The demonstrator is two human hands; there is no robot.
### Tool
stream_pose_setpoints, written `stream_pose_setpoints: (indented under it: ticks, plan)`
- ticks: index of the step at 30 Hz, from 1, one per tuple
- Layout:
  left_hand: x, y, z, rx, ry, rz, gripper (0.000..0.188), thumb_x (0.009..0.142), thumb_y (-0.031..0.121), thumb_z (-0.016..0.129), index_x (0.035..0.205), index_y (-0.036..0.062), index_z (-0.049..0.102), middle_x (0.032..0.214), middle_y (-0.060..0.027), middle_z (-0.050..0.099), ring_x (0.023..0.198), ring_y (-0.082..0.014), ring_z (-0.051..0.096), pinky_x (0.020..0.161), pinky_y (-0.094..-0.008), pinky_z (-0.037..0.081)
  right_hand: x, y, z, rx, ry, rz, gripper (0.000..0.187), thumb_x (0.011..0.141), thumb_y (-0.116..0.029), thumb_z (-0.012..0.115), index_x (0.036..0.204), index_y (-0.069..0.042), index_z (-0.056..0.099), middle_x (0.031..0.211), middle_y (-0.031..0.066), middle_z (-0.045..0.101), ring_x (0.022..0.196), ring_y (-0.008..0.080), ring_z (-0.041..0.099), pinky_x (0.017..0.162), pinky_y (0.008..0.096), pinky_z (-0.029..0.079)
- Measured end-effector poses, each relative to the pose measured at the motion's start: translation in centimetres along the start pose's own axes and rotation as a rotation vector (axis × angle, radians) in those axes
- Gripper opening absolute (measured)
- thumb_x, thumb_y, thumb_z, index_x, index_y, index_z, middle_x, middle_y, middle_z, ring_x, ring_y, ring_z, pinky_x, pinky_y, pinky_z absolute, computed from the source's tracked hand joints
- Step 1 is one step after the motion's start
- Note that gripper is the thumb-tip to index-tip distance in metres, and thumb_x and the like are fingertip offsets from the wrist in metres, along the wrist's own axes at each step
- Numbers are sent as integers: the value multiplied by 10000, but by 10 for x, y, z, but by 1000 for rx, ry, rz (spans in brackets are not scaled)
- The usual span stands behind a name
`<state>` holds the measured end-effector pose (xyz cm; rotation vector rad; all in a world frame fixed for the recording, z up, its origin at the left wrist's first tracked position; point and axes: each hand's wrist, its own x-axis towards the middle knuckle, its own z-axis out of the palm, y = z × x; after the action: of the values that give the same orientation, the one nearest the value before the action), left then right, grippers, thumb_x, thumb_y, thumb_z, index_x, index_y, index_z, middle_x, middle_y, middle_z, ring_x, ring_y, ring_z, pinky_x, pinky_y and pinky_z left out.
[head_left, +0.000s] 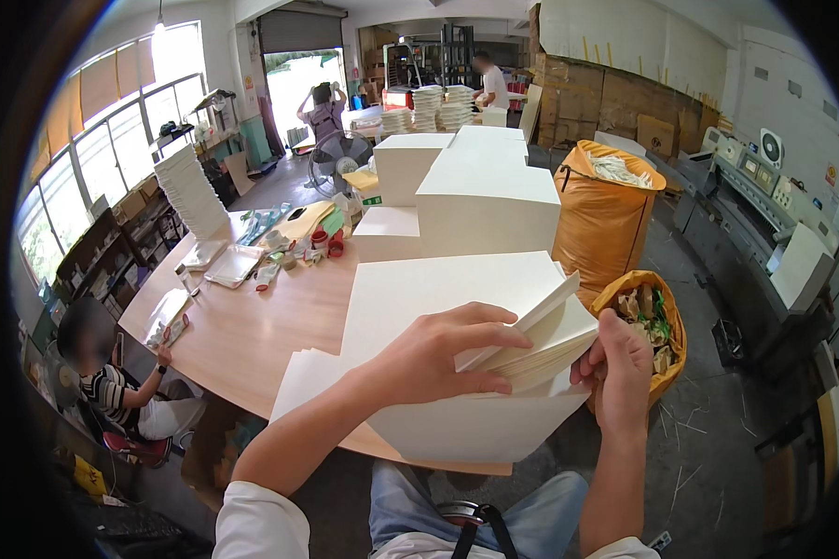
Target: The person repeatedly picks up small stacks of white paper sheets from a table and places them onto a larger stack. The hands lift, align, and set down the sheets in a repetitive cycle.
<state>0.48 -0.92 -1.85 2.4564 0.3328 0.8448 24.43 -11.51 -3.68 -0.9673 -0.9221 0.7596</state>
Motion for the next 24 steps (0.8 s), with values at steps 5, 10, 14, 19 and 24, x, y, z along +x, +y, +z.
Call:
stream_pose_setpoints:
  ticks: [5, 10, 14, 19, 24]
  plan:
    - [3, 8, 4, 16, 64, -24, 506, 1013, 80, 756, 1503, 196, 708, 1526, -146, 664, 1324, -392, 685, 1087, -467, 573, 1, 9, 4, -302, 31, -132, 494, 1117, -332, 692, 705, -107, 537, 629, -20, 574, 527, 77, 602, 490, 225, 380]
    - [1, -2, 2, 133, 14, 105, 418, 1069, 172, 707, 1477, 254, 672, 1494, -132, 667, 1266, -385, 696, 1057, -478, 582, 2, 0, 6, 87, -14, 29, 408, 1097, -252, 692, 733, -114, 572, 648, -1, 622, 568, 110, 664, 535, 238, 443]
    - [3, 8, 0, 84, -16, 61, 444, 885, 150, 918, 1304, 161, 771, 1458, -107, 694, 1275, -355, 699, 1072, -454, 582, 1, 2, 9, 96, 14, 15, 399, 1102, -260, 689, 745, -118, 583, 653, 4, 632, 578, 115, 679, 528, 240, 442]
    - [1, 6, 3, 1, 13, -30, 515, 797, 166, 989, 1274, 156, 793, 1406, -93, 721, 1264, -330, 714, 1072, -449, 587, 0, 3, 4, 63, -5, -8, 418, 1115, -279, 680, 741, -117, 584, 649, 3, 628, 573, 114, 681, 512, 237, 431]
    - [1, 7, 0, -15, 13, -32, 402, 938, 133, 866, 1329, 170, 778, 1441, -123, 707, 1270, -345, 712, 1074, -451, 586, -1, 3, 0, 90, -6, -2, 442, 1118, -299, 679, 734, -108, 575, 645, 7, 621, 566, 111, 676, 495, 226, 414]
